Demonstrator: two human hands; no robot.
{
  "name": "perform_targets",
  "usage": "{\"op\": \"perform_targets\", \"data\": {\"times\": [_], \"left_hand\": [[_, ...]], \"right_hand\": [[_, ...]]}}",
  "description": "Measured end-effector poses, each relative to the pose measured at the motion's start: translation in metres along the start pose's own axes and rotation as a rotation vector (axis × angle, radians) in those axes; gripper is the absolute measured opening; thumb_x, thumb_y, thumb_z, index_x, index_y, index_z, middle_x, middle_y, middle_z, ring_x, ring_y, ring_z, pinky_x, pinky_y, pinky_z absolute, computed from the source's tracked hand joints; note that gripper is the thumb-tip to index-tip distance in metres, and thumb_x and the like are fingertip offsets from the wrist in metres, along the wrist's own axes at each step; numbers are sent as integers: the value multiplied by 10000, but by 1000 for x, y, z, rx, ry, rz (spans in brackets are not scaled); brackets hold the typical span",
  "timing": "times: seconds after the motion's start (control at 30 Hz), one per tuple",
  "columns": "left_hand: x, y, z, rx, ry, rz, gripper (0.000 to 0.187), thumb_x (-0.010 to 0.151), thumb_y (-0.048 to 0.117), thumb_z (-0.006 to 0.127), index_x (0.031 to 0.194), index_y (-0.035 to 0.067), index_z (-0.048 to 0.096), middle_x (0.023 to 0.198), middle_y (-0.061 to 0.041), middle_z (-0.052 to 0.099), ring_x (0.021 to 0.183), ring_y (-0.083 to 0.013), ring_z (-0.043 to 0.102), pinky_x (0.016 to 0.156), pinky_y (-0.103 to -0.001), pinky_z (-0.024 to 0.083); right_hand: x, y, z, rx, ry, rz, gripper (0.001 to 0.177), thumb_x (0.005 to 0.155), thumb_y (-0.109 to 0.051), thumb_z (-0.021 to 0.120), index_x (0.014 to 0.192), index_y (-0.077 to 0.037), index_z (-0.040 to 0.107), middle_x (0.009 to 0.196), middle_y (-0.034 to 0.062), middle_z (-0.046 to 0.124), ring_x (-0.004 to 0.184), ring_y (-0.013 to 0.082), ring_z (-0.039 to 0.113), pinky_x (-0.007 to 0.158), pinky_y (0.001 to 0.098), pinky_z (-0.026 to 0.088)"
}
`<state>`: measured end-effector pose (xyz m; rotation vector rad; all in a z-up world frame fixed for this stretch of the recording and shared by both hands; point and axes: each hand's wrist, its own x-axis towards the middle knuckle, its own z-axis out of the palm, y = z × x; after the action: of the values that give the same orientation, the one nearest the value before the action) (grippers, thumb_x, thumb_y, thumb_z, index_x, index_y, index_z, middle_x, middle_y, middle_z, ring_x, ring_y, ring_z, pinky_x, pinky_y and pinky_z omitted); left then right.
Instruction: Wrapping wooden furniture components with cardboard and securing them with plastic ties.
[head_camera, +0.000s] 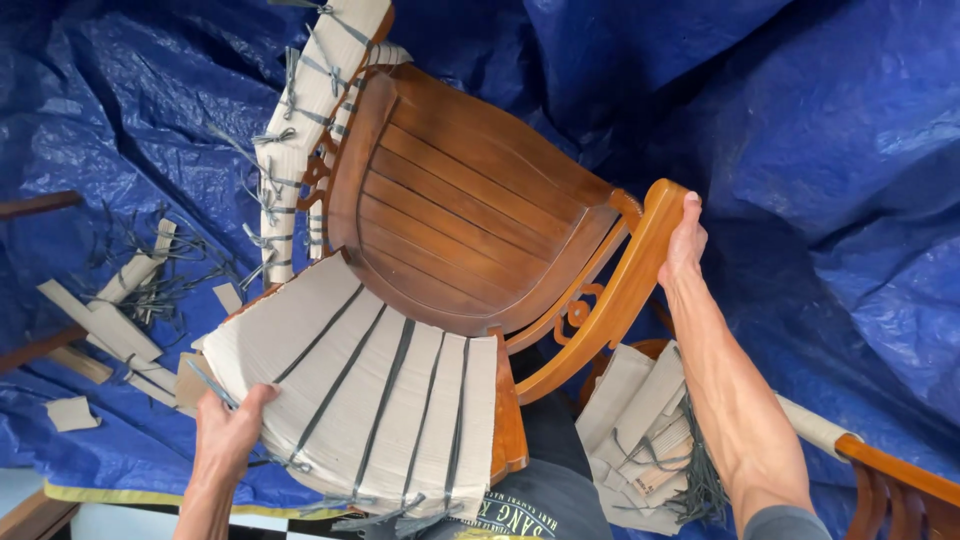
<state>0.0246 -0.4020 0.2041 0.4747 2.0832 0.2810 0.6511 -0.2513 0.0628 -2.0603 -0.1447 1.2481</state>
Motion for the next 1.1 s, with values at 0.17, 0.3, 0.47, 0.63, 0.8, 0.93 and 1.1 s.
{"op": "perform_targets", "data": {"times": [0.17, 0.3, 0.47, 0.63, 0.8, 0.93, 1.1], "left_hand": [[14, -8, 4, -36, 8, -8, 488, 785, 129, 703, 1201, -121, 652, 1081, -226, 730, 925, -296, 706, 796, -397, 559], [15, -11, 4, 9, 35, 6, 494, 801, 162, 699, 1206, -117, 659, 1076, -223, 728, 919, -299, 700, 792, -412, 551], [35, -7, 15, 17, 46, 37, 497, 794, 179, 690, 1192, -117, 675, 1064, -233, 732, 914, -316, 706, 790, -428, 554], [45, -5, 23, -22, 70, 63, 508, 778, 170, 678, 1205, -107, 662, 1071, -234, 729, 920, -325, 708, 798, -430, 552], [61, -9, 26, -32, 69, 46, 504, 766, 161, 690, 1202, -91, 671, 1085, -219, 734, 933, -309, 701, 817, -418, 541], [75, -25, 26, -53, 55, 65, 497, 757, 152, 690, 1193, -89, 677, 1083, -210, 734, 930, -305, 687, 813, -414, 533], [66, -27, 21, -69, 44, 39, 497, 749, 138, 682, 1189, -92, 682, 1083, -197, 743, 939, -290, 692, 832, -396, 526]], "right_hand": [[7, 5, 6, 8, 23, 15, 758, 914, -660, 509, 1310, -21, 609, 1217, 129, 689, 1095, 253, 686, 900, 421, 586], [19, 29, 6, -110, 68, -227, 692, 996, -628, 469, 1234, -7, 661, 1155, 114, 721, 1053, 229, 693, 920, 374, 555], [-3, 62, 10, -307, 119, -430, 584, 1072, -544, 394, 1236, -23, 602, 1126, 147, 701, 1019, 256, 666, 910, 396, 514], [-27, 83, 6, -207, 28, -296, 543, 1062, -514, 388, 1292, -54, 561, 1172, 129, 685, 1053, 239, 653, 921, 387, 503], [-48, 108, -7, -318, 3, -221, 469, 1067, -410, 449, 1345, -62, 596, 1230, 125, 687, 1114, 241, 642, 958, 372, 479], [-61, 176, -31, -50, 97, -339, 388, 1041, -304, 564, 1326, -44, 606, 1299, 96, 673, 1166, 202, 647, 982, 337, 499], [-84, 306, -59, 18, 307, -34, 268, 1064, -230, 548, 1207, -19, 631, 1058, 99, 682, 901, 174, 653, 747, 331, 523]]}}
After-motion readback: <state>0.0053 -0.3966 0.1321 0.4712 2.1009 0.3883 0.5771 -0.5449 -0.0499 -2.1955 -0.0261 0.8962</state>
